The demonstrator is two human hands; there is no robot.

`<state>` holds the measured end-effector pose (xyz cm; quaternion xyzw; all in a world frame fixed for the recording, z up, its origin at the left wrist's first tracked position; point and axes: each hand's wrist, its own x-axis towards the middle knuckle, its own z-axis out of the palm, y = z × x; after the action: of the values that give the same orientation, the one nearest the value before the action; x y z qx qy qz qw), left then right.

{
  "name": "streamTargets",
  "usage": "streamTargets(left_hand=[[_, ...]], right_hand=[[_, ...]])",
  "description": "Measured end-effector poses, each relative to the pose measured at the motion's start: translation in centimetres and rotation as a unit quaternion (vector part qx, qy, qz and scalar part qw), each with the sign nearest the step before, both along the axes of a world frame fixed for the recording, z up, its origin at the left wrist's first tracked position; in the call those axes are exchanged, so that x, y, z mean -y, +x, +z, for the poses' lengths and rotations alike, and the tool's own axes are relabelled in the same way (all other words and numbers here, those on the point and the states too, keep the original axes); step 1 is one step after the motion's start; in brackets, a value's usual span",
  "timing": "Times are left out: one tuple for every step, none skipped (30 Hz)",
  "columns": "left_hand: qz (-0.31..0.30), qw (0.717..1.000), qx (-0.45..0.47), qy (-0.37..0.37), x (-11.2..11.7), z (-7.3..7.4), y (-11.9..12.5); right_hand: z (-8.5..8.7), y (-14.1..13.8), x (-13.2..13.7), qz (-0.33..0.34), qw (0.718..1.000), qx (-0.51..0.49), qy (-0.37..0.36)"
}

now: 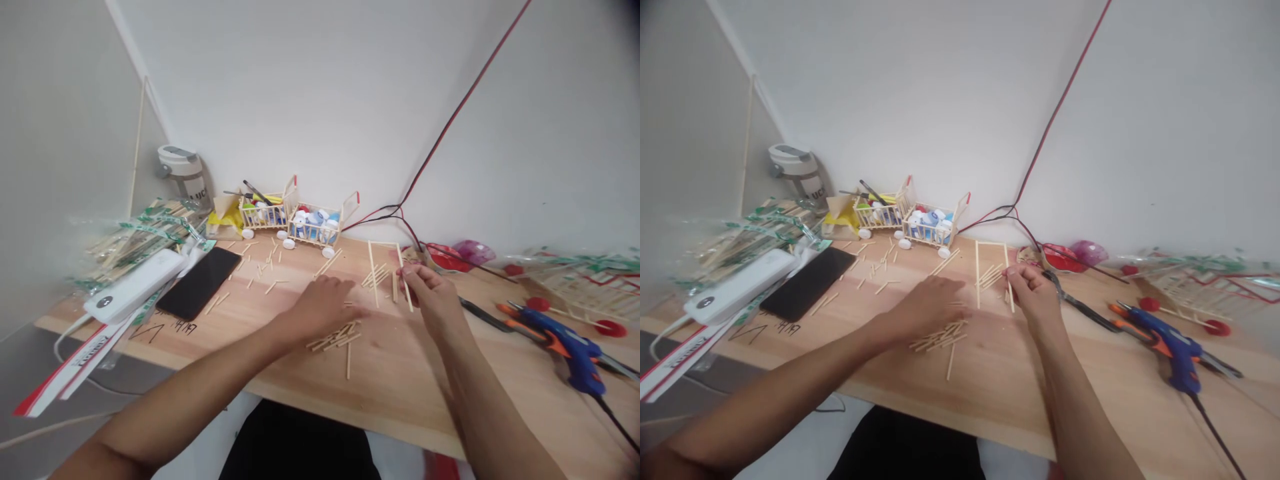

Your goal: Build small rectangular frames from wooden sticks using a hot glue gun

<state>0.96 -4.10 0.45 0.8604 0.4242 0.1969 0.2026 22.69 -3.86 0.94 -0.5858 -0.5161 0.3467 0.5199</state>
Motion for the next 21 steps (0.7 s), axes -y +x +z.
streamTargets(left_hand=[[-0.014,0.999,-0.035,0.013,0.9,-0.2,0.3],[-0.033,0.997,-0.063,0.018,1.7,-0.5,0.6],[-0.044,0.995,-0.086,0.025,2.5,-0.9,0.7],[-0.048,0.992,-0.108,0.037,3.1,-1.3,0.6],[-0.059,0.989,-0.129,0.044,3.5,-1.7,0.5],[-0.065,0.986,-0.145,0.051,3.9,-2.1,0.3],[-0.075,0.984,-0.152,0.061,4.0,-2.5,-0.1],[-0.087,0.981,-0.156,0.072,4.1,-2.7,-0.5],[-0.098,0.979,-0.158,0.083,4.0,-2.8,-1.0],[-0.105,0.977,-0.16,0.093,3.9,-2.9,-1.5],[-0.113,0.975,-0.163,0.101,3.7,-2.9,-2.0],[-0.117,0.973,-0.165,0.11,3.5,-2.9,-2.6],[-0.119,0.972,-0.164,0.118,3.2,-2.9,-3.2],[-0.13,0.969,-0.168,0.124,3.0,-3.0,-3.9],[-0.131,0.969,-0.168,0.128,2.8,-3.0,-4.5],[-0.123,0.969,-0.166,0.134,2.6,-3.1,-5.1],[-0.114,0.97,-0.161,0.14,2.4,-3.2,-5.6],[-0.103,0.972,-0.153,0.144,2.3,-3.3,-6.0],[-0.099,0.974,-0.144,0.146,2.2,-3.4,-6.4],[-0.094,0.975,-0.131,0.15,2.1,-3.5,-6.6],[-0.088,0.977,-0.117,0.152,2.0,-3.5,-6.7]], right_hand=[[0.0,0.1,0.0,-0.002,1.0,0.001,0.002],[0.0,0.1,0.0,-0.002,1.0,0.002,0.006],[-0.1,0.0,0.0,0.0,1.0,0.003,0.009],[-0.2,0.0,0.0,0.004,1.0,0.004,0.01],[-0.3,-0.1,0.0,0.008,1.0,0.004,0.01],[-0.5,-0.3,0.0,0.015,1.0,0.004,0.006],[-0.6,-0.5,0.0,0.024,1.0,0.004,0.001],[-0.8,-0.7,0.0,0.035,0.999,0.006,-0.004],[-0.9,-0.9,0.0,0.047,0.999,0.01,-0.01],[-1.0,-1.2,0.0,0.057,0.998,0.018,-0.014],[-1.1,-1.5,0.1,0.064,0.997,0.028,-0.016],[-1.2,-1.7,0.1,0.065,0.997,0.04,-0.02],[-1.2,-2.0,0.2,0.063,0.996,0.052,-0.026],[-1.2,-2.1,0.2,0.06,0.996,0.062,-0.034],[-1.3,-2.3,0.3,0.055,0.995,0.071,-0.044],[-1.3,-2.4,0.3,0.052,0.994,0.078,-0.053],[-1.3,-2.4,0.4,0.052,0.993,0.085,-0.062],[-1.4,-2.4,0.4,0.053,0.992,0.093,-0.069],[-1.5,-2.4,0.4,0.056,0.991,0.1,-0.073],[-1.6,-2.4,0.4,0.061,0.989,0.109,-0.076],[-1.8,-2.4,0.4,0.064,0.988,0.118,-0.076]])
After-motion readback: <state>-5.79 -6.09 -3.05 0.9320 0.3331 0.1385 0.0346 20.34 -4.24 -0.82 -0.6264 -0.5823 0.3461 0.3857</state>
